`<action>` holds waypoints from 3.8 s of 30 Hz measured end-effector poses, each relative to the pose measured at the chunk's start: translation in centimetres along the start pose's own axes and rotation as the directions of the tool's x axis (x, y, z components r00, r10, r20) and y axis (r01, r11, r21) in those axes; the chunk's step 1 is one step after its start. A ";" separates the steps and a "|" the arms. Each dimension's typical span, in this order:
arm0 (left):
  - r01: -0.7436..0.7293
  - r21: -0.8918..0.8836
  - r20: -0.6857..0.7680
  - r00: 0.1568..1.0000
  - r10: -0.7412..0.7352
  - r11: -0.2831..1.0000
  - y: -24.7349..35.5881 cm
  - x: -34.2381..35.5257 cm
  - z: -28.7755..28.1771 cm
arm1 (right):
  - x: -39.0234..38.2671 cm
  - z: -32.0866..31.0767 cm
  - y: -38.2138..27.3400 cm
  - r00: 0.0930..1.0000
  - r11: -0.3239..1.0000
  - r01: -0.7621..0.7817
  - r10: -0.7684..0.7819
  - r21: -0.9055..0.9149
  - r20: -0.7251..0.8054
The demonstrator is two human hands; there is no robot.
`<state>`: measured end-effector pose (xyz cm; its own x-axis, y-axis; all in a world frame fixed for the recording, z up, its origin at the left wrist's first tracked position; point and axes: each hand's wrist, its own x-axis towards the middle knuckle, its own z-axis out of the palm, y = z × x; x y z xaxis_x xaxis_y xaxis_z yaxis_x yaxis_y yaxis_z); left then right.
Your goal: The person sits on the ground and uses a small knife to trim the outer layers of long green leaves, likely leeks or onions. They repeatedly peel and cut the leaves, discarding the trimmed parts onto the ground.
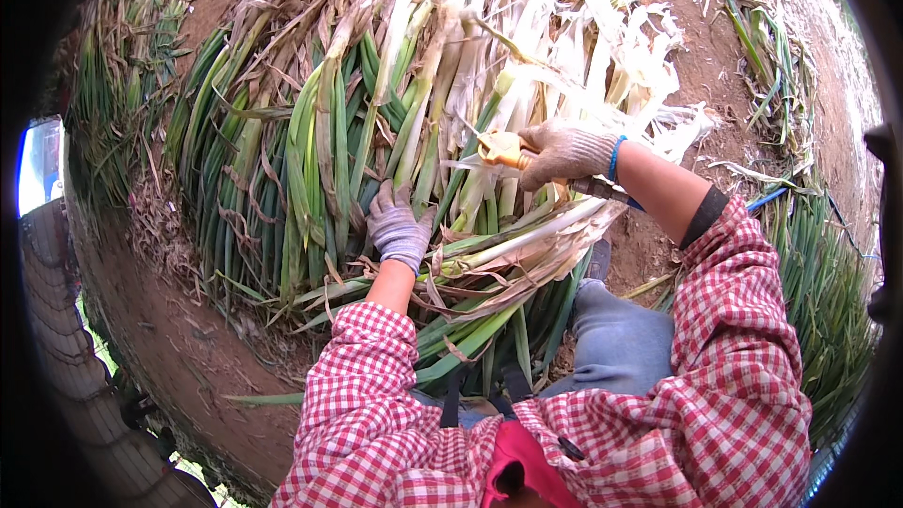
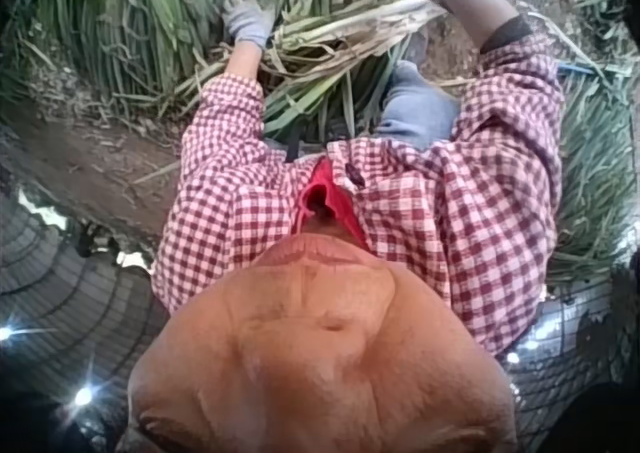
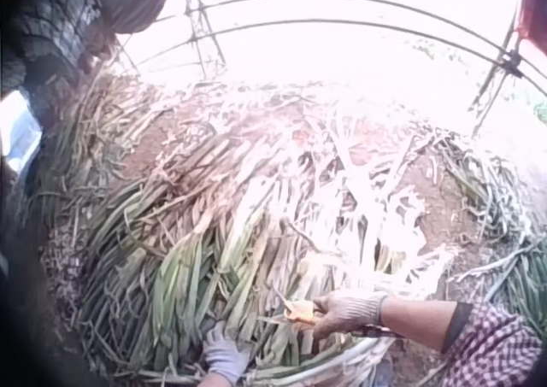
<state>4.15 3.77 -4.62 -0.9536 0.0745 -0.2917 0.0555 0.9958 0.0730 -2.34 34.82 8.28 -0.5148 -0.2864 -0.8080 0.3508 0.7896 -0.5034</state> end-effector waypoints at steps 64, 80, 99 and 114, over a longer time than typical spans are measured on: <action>0.092 0.014 -0.129 0.988 -0.090 0.996 -8.1 15.4 -13.4 | 1.1 0.8 -5.8 0.915 0.949 0.313 -0.309 -0.026 -0.261; 0.121 -0.355 0.138 0.987 -0.076 0.927 -8.1 15.6 -11.7 | 7.7 -6.6 -8.5 0.873 0.969 0.238 -0.187 0.059 -0.450; 0.103 -0.364 0.111 0.992 -0.067 0.926 -3.0 5.7 -9.1 | 7.6 -4.1 -4.5 0.900 0.954 0.266 -0.196 0.136 -0.388; 0.081 -0.485 0.120 0.992 -0.026 0.871 -3.9 1.4 -5.5 | 10.5 -7.5 -6.4 0.834 0.979 0.200 -0.188 -0.034 -0.519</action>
<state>0.97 -0.33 -0.08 -0.9122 0.0547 -0.4060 -0.1728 0.8472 0.5024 -15.87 30.84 5.26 -0.9013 -0.1057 -0.4202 0.2142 0.7343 -0.6442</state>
